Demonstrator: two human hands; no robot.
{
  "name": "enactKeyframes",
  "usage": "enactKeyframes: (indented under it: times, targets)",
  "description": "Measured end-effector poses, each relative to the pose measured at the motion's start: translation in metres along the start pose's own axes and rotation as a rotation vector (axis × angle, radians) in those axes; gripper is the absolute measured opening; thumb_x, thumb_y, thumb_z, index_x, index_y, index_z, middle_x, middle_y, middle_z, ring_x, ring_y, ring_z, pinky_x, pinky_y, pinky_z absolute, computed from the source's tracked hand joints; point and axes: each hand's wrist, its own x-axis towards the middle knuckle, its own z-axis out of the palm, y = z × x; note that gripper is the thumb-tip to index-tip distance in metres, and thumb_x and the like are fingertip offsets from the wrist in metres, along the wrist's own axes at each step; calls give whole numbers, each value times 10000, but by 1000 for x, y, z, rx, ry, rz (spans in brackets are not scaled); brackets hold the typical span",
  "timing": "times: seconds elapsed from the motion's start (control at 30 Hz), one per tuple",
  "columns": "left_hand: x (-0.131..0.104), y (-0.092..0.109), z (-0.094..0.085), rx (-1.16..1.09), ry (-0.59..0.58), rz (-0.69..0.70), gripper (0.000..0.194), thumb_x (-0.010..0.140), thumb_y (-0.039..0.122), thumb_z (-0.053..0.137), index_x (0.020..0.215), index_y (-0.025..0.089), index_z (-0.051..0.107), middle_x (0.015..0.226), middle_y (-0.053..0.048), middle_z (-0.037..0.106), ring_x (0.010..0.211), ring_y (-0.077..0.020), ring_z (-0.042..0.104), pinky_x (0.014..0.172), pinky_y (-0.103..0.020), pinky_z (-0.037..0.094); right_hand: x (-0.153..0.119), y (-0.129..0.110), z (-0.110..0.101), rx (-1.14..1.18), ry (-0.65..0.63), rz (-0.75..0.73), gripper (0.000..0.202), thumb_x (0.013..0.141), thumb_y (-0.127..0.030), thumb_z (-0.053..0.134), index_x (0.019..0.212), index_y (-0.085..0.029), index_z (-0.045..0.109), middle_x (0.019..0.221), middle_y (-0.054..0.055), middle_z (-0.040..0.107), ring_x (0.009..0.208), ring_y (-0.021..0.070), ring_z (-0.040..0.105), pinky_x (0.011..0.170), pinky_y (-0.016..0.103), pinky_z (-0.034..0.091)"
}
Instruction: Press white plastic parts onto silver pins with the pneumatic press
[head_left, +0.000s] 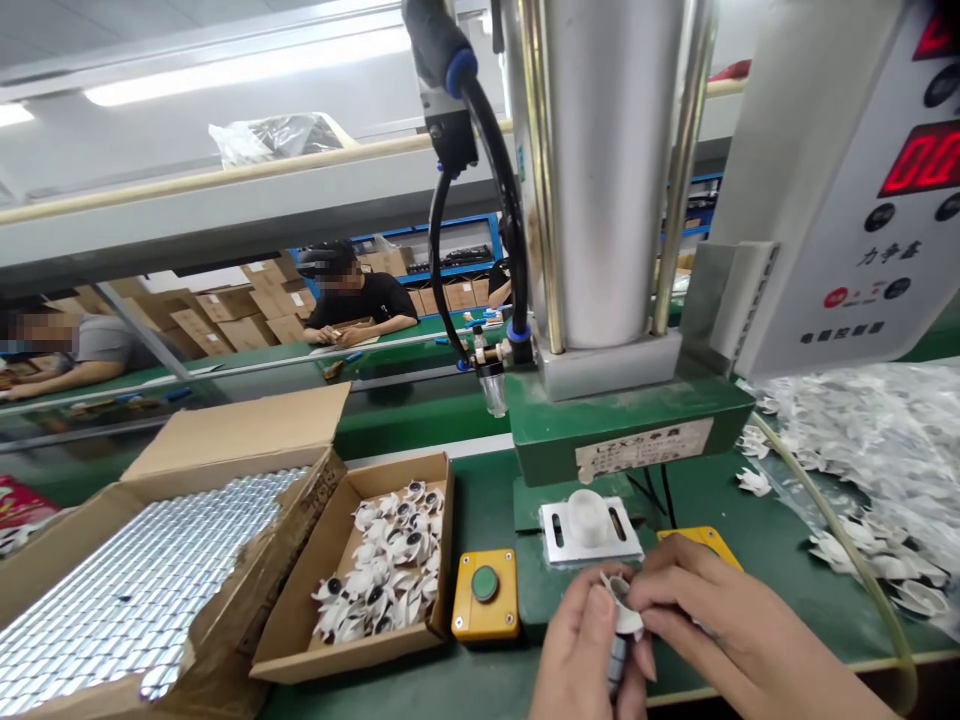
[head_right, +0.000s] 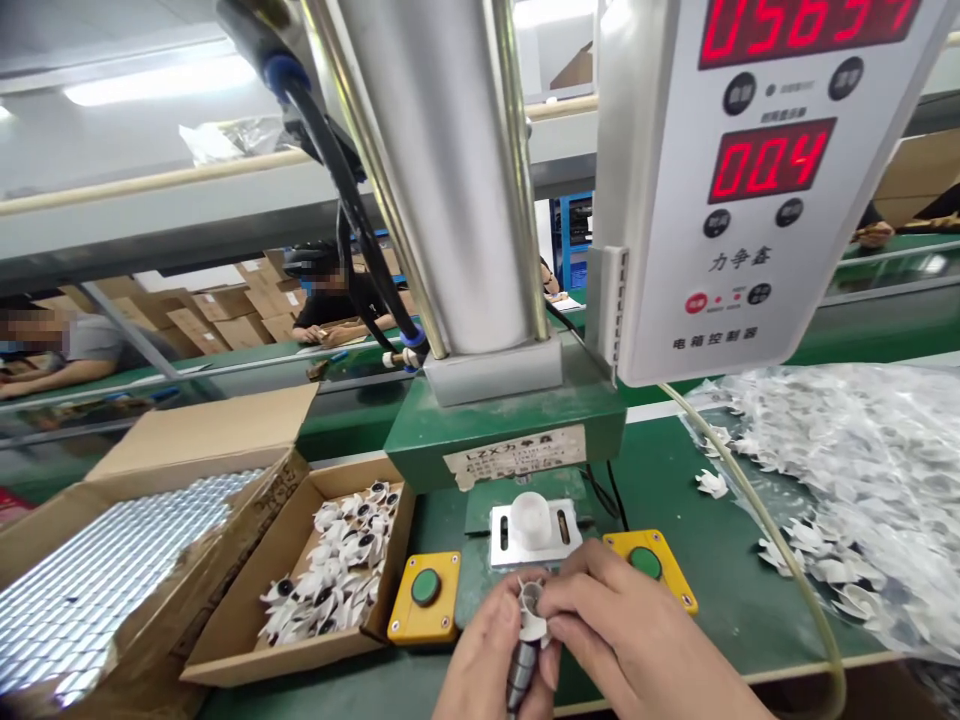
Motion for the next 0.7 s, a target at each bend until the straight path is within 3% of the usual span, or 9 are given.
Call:
enactKeyframes:
  times: [0.13, 0.27, 0.37, 0.47, 0.57, 0.63, 0.7]
  targets:
    - [1, 2, -5, -64, 18, 61, 571, 769, 620, 495, 1074, 138, 526, 543, 21, 540, 313, -14, 298, 312, -142, 244, 16, 2, -8, -66, -36, -2, 194, 935, -178, 351, 911, -250, 529, 911, 21, 548, 843, 136, 565, 727, 219, 467]
    - [3, 15, -24, -218, 110, 65, 240, 882, 386, 421, 974, 193, 530, 626, 37, 542, 265, -6, 246, 250, -141, 218, 43, 21, -10, -324, 47, 2, 192, 929, -175, 351, 891, -214, 535, 878, 49, 552, 799, 184, 545, 664, 282, 433]
    - [0, 25, -42, -392, 169, 10, 167, 878, 347, 434, 887, 207, 526, 636, 50, 523, 264, 0, 250, 246, -127, 200, 58, 30, -8, -489, -44, -11, 187, 873, -94, 411, 902, -209, 556, 805, 33, 544, 728, 183, 523, 593, 279, 394]
    - [-5, 28, -52, -425, 206, 30, 201, 856, 400, 463, 858, 213, 537, 593, 60, 486, 271, -12, 273, 241, -126, 205, 64, 28, -8, -573, -146, -60, 297, 787, 17, 425, 927, -210, 556, 840, 28, 549, 748, 191, 519, 612, 292, 388]
    - [-8, 27, -54, -287, 249, 103, 257, 840, 462, 458, 829, 219, 544, 537, 76, 441, 264, -25, 238, 226, -142, 202, 67, 23, -11, -564, -212, -53, 362, 742, 59, 408, 922, -217, 557, 871, 27, 564, 774, 197, 532, 634, 298, 403]
    - [-9, 28, -57, -77, 308, 119, 277, 825, 488, 468, 827, 222, 548, 514, 86, 421, 259, -29, 202, 228, -155, 176, 65, 23, -10, -526, -201, -38, 343, 765, 30, 402, 919, -230, 565, 877, 30, 578, 795, 204, 550, 629, 293, 415]
    - [-11, 30, -63, 237, 438, 199, 273, 795, 484, 516, 818, 218, 569, 538, 67, 475, 303, -54, 314, 286, -179, 276, 57, 26, -7, -473, -127, -22, 342, 815, -28, 381, 1002, -252, 558, 948, 39, 594, 854, 214, 568, 634, 290, 435]
